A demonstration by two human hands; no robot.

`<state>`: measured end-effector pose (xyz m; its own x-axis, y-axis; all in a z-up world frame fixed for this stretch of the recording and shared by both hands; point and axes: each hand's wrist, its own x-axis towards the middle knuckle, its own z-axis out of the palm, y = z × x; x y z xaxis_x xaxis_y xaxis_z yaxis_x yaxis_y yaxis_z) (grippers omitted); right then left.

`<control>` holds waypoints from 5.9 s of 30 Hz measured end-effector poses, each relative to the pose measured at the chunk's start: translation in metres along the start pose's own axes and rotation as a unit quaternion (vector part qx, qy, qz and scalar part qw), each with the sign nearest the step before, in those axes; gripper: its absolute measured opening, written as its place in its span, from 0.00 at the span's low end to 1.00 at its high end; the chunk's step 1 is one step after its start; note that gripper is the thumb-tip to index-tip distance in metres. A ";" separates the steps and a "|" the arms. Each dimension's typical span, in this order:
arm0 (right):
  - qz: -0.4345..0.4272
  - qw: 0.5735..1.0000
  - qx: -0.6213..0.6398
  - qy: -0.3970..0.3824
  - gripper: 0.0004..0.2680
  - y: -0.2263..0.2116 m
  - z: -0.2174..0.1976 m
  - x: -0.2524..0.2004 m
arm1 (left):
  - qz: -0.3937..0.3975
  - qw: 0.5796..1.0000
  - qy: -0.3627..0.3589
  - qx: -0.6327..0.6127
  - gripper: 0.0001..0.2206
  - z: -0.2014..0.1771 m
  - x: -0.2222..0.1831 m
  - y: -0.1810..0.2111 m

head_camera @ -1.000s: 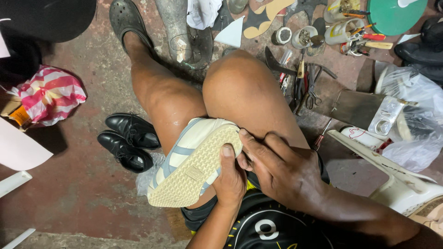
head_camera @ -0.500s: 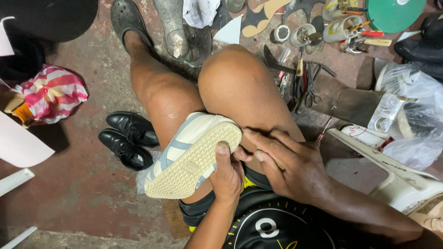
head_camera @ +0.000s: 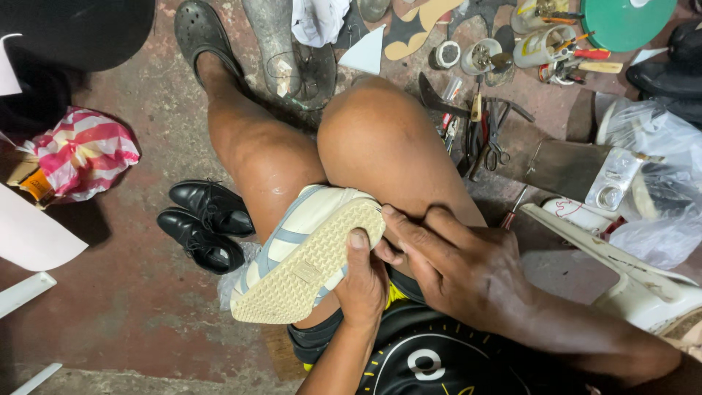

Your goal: The person scrapes the bottom of a shoe with a small metal tool and then laces the shoe by hand.

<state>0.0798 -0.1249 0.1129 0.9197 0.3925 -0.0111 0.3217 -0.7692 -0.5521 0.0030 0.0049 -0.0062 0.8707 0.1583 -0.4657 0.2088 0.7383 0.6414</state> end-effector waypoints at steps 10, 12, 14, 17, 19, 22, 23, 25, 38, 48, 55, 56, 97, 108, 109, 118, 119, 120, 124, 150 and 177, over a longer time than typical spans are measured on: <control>-0.072 0.997 0.027 -0.018 0.16 0.015 0.000 0.022 | -0.024 0.999 0.037 0.002 0.16 0.004 0.006 0.008; -0.092 0.995 0.028 -0.017 0.17 0.020 0.000 0.024 | -0.006 0.999 0.034 0.002 0.16 0.004 0.005 0.008; -0.126 0.991 0.035 -0.009 0.16 0.024 0.000 0.025 | -0.011 0.998 0.060 0.000 0.16 0.002 0.004 0.008; -0.155 0.987 0.036 -0.006 0.17 0.030 -0.001 0.027 | -0.006 0.998 0.064 0.001 0.17 0.002 0.006 0.006; -0.169 0.985 0.030 -0.014 0.17 0.033 -0.002 0.028 | 0.001 0.998 0.063 -0.001 0.17 0.002 0.005 0.005; -0.170 0.982 0.060 -0.047 0.15 0.042 -0.004 0.035 | 0.007 0.998 0.063 -0.002 0.16 0.002 0.005 0.006; -0.161 0.979 0.107 -0.070 0.14 0.049 -0.008 0.039 | 0.011 0.998 0.067 0.006 0.17 0.001 0.006 0.006; -0.144 0.967 0.184 -0.097 0.13 0.057 -0.014 0.039 | 0.017 0.998 0.064 0.015 0.18 0.000 0.004 0.007; -0.028 0.986 0.166 -0.021 0.14 0.025 -0.008 -0.008 | 0.017 0.997 0.072 0.003 0.22 0.006 0.000 0.000; -0.018 0.997 0.077 0.002 0.17 0.011 -0.001 -0.018 | 0.034 0.999 0.031 0.006 0.18 0.014 -0.006 -0.001; -0.041 0.998 0.034 0.039 0.16 0.004 0.008 -0.007 | 0.023 1.000 0.007 0.007 0.17 0.009 0.000 0.001; -0.040 0.998 0.032 0.034 0.16 0.003 0.009 -0.005 | 0.020 1.000 0.004 0.007 0.16 0.008 0.001 0.002; -0.090 0.994 0.053 -0.023 0.16 0.026 -0.009 -0.009 | -0.020 0.998 0.058 -0.007 0.16 0.000 -0.007 0.008; -0.142 0.985 -0.004 -0.100 0.18 0.033 -0.021 0.024 | -0.017 0.999 0.004 0.032 0.13 -0.005 -0.006 0.010; -0.153 0.981 0.010 -0.115 0.18 0.034 -0.023 0.028 | -0.020 0.999 0.014 0.032 0.13 -0.005 -0.006 0.010; -0.222 0.970 0.012 -0.097 0.18 0.037 -0.021 0.049 | -0.061 0.998 -0.002 0.001 0.15 -0.006 0.000 0.016; -0.223 0.970 0.008 -0.098 0.17 0.039 -0.020 0.051 | -0.065 0.998 0.000 0.000 0.15 -0.007 0.000 0.015; -0.226 0.969 0.005 -0.097 0.17 0.040 -0.019 0.053 | -0.067 0.998 0.000 -0.001 0.15 -0.008 0.000 0.015; -0.287 0.953 0.037 -0.093 0.16 0.049 -0.013 0.062 | -0.075 0.997 0.020 0.012 0.15 -0.012 -0.002 0.013; -0.200 0.975 -0.044 -0.089 0.19 0.040 -0.026 0.029 | -0.047 0.999 0.007 0.005 0.16 -0.006 -0.003 0.007; -0.095 0.958 0.230 -0.144 0.13 0.078 -0.027 0.044 | -0.057 0.990 -0.002 0.130 0.11 0.000 -0.006 0.007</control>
<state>0.1513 -0.1817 0.0918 0.7325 0.6776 -0.0661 0.2837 -0.3921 -0.8751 -0.0006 0.0091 0.0016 0.8363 0.0804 -0.5424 0.4131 0.5580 0.7197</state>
